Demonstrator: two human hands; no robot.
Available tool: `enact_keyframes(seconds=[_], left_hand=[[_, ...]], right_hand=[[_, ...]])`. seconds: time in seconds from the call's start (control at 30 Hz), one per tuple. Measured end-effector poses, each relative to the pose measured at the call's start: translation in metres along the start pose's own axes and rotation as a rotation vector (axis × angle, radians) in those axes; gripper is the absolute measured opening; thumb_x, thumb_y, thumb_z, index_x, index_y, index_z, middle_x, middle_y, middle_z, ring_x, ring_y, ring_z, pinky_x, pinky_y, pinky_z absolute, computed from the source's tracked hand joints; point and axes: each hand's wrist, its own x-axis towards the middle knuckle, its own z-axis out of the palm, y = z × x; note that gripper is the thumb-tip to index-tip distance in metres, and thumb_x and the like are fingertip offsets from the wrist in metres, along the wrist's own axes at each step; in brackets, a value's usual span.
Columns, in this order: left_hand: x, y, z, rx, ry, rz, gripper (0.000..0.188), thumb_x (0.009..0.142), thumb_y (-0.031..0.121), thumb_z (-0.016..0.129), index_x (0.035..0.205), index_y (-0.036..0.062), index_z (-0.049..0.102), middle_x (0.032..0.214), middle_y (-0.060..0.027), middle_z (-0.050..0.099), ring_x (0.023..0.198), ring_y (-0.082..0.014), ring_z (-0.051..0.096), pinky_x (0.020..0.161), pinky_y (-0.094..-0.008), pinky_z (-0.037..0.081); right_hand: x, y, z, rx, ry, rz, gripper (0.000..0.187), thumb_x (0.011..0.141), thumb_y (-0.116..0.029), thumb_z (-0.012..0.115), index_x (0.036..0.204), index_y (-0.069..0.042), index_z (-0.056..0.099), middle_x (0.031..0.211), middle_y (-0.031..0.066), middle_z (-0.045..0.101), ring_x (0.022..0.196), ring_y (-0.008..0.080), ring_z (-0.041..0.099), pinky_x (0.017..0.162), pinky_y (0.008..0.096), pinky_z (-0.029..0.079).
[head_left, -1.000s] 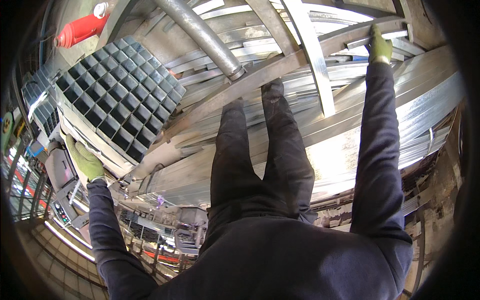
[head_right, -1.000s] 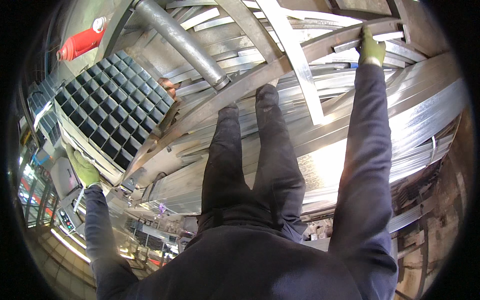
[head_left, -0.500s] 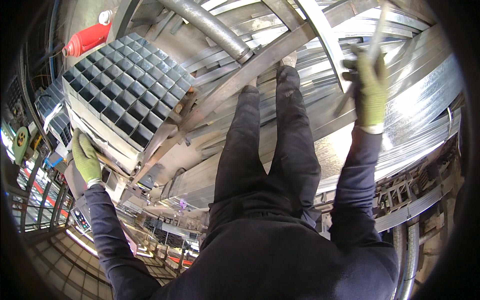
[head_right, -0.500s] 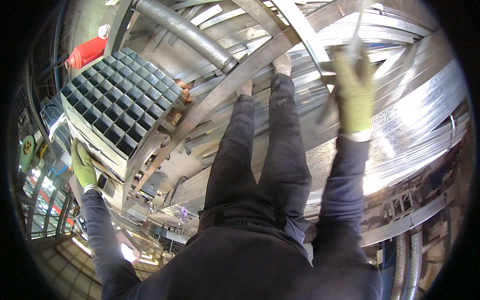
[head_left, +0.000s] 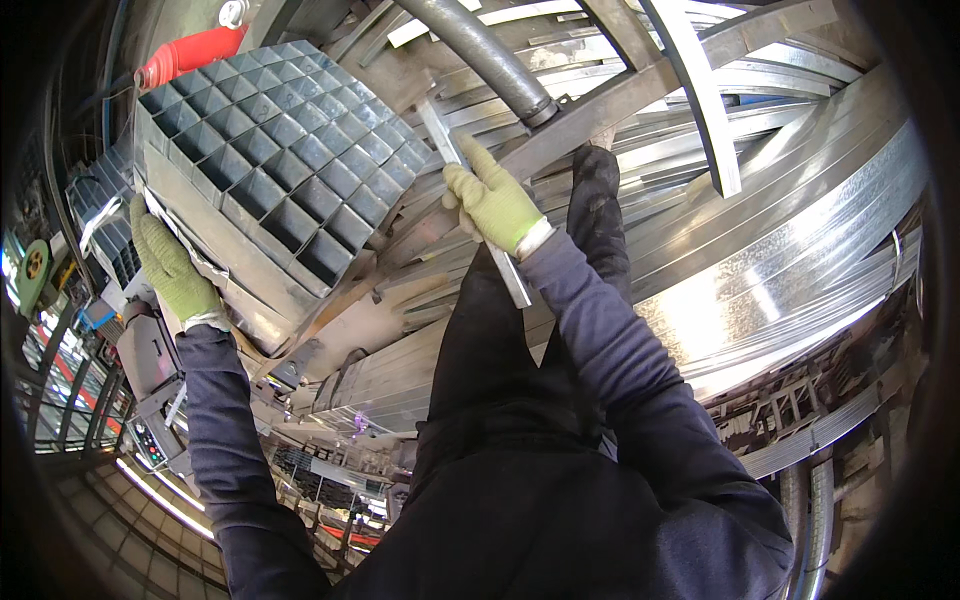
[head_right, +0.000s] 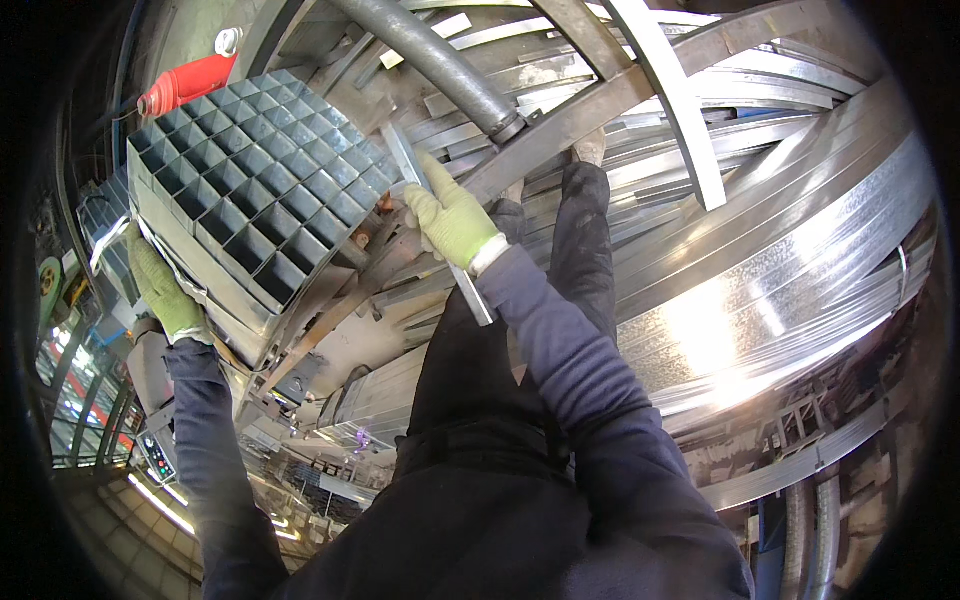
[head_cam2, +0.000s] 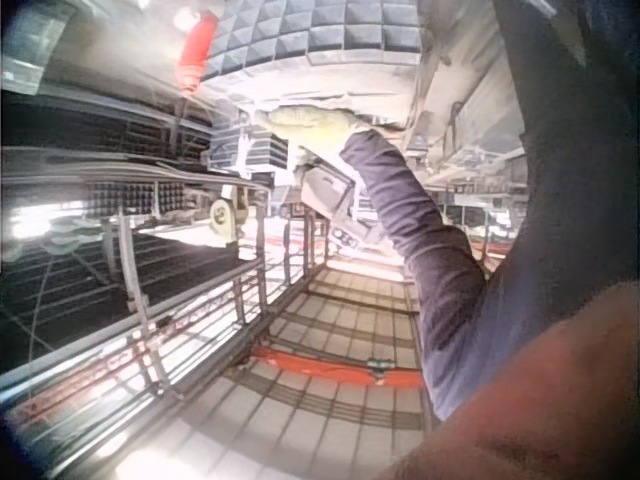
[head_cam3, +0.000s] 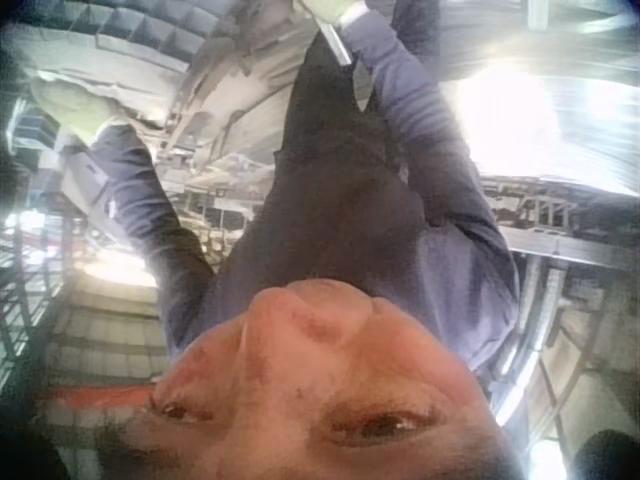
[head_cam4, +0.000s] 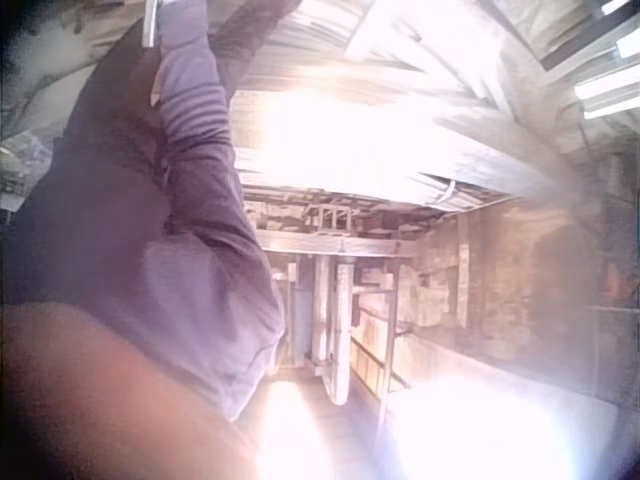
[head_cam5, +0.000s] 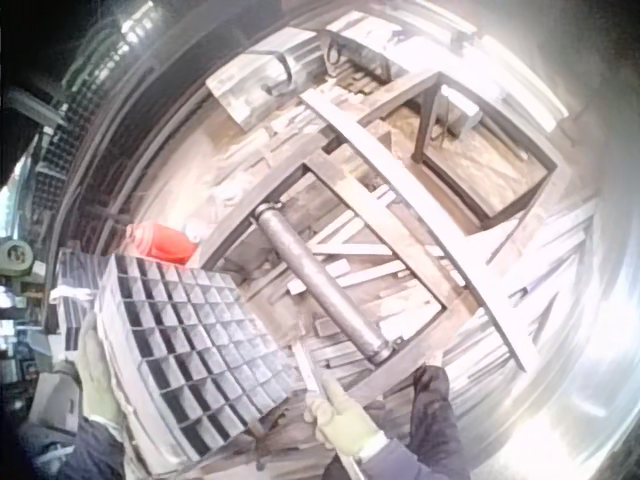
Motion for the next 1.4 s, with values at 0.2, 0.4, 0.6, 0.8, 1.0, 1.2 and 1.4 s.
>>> enact_keyframes(seconds=[0.2, 0.4, 0.6, 0.8, 1.0, 1.2, 1.4], left_hand=[[0.0, 0.003, 0.003, -0.023, -0.003, 0.012, 0.053, 0.116, 0.032, 0.04, 0.152, -0.0056, 0.048, 0.153, -0.0198, 0.054, 0.143, -0.0281, 0.049, 0.123, -0.0387, 0.034], [0.001, 0.006, 0.004, -0.04, 0.005, 0.014, 0.052, 0.116, 0.031, 0.041, 0.152, -0.0056, 0.048, 0.154, -0.0194, 0.053, 0.144, -0.0265, 0.049, 0.122, -0.0376, 0.033], [0.0, 0.012, 0.007, -0.129, 0.022, -0.058, 0.053, 0.116, 0.032, 0.041, 0.153, -0.0057, 0.047, 0.154, -0.0188, 0.053, 0.144, -0.0256, 0.049, 0.123, -0.0369, 0.033], [-0.001, 0.015, 0.005, -0.098, 0.03, -0.06, 0.051, 0.115, 0.029, 0.043, 0.152, -0.0058, 0.048, 0.154, -0.0185, 0.054, 0.142, -0.0247, 0.05, 0.121, -0.0356, 0.035], [-0.002, 0.016, 0.004, -0.065, 0.026, -0.047, 0.05, 0.115, 0.026, 0.045, 0.152, -0.0071, 0.048, 0.153, -0.0184, 0.054, 0.142, -0.0245, 0.05, 0.122, -0.0356, 0.034], [-0.002, 0.02, 0.004, -0.078, 0.016, -0.069, 0.049, 0.116, 0.025, 0.043, 0.153, -0.0071, 0.046, 0.155, -0.0182, 0.052, 0.144, -0.0237, 0.048, 0.122, -0.0353, 0.033], [-0.002, 0.02, 0.006, -0.072, 0.038, -0.066, 0.05, 0.115, 0.025, 0.043, 0.154, -0.0065, 0.045, 0.156, -0.0191, 0.051, 0.145, -0.0252, 0.047, 0.123, -0.0366, 0.032]], right_hand=[[0.005, -0.004, -0.004, -0.007, 0.008, 0.028, 0.07, 0.109, -0.031, 0.056, 0.168, -0.011, 0.025, 0.081, 0.0007, 0.061, 0.051, 0.008, 0.05, 0.044, 0.0257, 0.042], [-0.002, -0.01, -0.006, -0.015, -0.001, 0.077, 0.066, 0.11, -0.033, 0.054, 0.168, -0.018, 0.026, 0.078, -0.0006, 0.059, 0.05, 0.0074, 0.05, 0.044, 0.0246, 0.041], [-0.003, -0.006, -0.006, -0.079, -0.048, 0.064, 0.066, 0.11, -0.034, 0.055, 0.168, -0.017, 0.027, 0.077, -0.0007, 0.059, 0.049, 0.0067, 0.049, 0.043, 0.0248, 0.039], [-0.002, -0.004, -0.007, -0.099, -0.092, 0.097, 0.068, 0.11, -0.033, 0.054, 0.169, -0.018, 0.023, 0.077, 0.0003, 0.059, 0.049, 0.0078, 0.048, 0.043, 0.0251, 0.039], [0.0, -0.007, -0.007, -0.041, -0.075, 0.133, 0.07, 0.11, -0.033, 0.054, 0.169, -0.015, 0.022, 0.08, 0.0015, 0.059, 0.051, 0.0082, 0.049, 0.046, 0.0259, 0.042], [0.008, -0.017, -0.004, -0.025, -0.107, 0.115, 0.07, 0.109, -0.033, 0.054, 0.169, -0.018, 0.022, 0.079, 0.0007, 0.058, 0.051, 0.0089, 0.05, 0.045, 0.0262, 0.041], [0.033, -0.033, 0.009, -0.054, -0.109, 0.065, 0.069, 0.108, -0.034, 0.054, 0.169, -0.019, 0.024, 0.081, 0.0015, 0.059, 0.051, 0.0089, 0.049, 0.045, 0.0269, 0.042]])
